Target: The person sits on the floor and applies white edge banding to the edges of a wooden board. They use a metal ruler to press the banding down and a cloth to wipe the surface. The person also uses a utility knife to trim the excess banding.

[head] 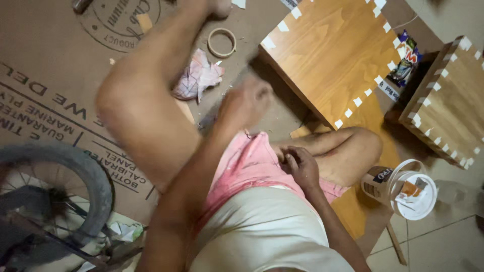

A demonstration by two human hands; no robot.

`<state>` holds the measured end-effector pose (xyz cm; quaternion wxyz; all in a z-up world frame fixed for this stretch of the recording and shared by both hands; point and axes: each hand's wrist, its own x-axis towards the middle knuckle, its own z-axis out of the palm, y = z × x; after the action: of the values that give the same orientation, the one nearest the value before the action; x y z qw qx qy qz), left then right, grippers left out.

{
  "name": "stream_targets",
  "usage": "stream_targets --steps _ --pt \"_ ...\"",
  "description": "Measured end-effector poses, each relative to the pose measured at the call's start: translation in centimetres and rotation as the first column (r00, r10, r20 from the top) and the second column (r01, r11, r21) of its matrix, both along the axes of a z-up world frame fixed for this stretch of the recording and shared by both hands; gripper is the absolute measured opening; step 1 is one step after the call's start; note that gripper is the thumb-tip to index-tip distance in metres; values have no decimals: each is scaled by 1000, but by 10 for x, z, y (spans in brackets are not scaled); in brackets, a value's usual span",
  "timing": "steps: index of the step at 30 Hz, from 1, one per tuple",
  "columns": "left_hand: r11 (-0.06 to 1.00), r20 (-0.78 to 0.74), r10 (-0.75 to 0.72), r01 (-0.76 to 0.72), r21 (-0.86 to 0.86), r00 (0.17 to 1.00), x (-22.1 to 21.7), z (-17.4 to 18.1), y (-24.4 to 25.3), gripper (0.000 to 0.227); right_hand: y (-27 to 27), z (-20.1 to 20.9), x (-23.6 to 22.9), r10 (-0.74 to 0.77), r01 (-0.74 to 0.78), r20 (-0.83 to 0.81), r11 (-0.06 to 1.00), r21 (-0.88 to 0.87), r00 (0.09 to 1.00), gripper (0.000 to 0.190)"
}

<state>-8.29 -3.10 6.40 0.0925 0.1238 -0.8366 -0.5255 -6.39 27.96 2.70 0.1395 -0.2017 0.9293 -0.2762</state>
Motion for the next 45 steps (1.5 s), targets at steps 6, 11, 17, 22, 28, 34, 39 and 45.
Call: stream_targets --steps 6,11,17,22,28,34,39,45 --pt "807 -114 329 -342 -481 937 -115 -224 -48 22 6 8 -1 -2 4 -21 997 77 1000 26" --pt "731 120 273 -124 -671 954 -113 -253 -64 12 11 4 -6 25 -23 -24 996 90 999 26" --pt "987 47 127 -122 -107 991 -68 -169 -29 22 2 4 -20 1 -12 -134 997 -81 991 22" --pt "596 124 -125 -25 802 984 -5 -130 13 24 -28 22 -55 -2 -19 -99 978 -209 995 23" --pt "354 44 -269 56 934 962 12 -111 18 15 -63 65 -89 370 -395 -140 837 -379 919 34" --pt "455 75 -415 135 880 907 16 -115 24 22 -76 71 -86 586 -566 -19 772 -289 810 33" --pt "338 105 -413 45 940 905 15 -118 27 19 -74 61 -82 545 -505 50 805 -312 837 18" --pt "642 239 -223 -42 765 945 15 -100 27 27 -79 41 -80 487 -476 -55 816 -327 872 10"
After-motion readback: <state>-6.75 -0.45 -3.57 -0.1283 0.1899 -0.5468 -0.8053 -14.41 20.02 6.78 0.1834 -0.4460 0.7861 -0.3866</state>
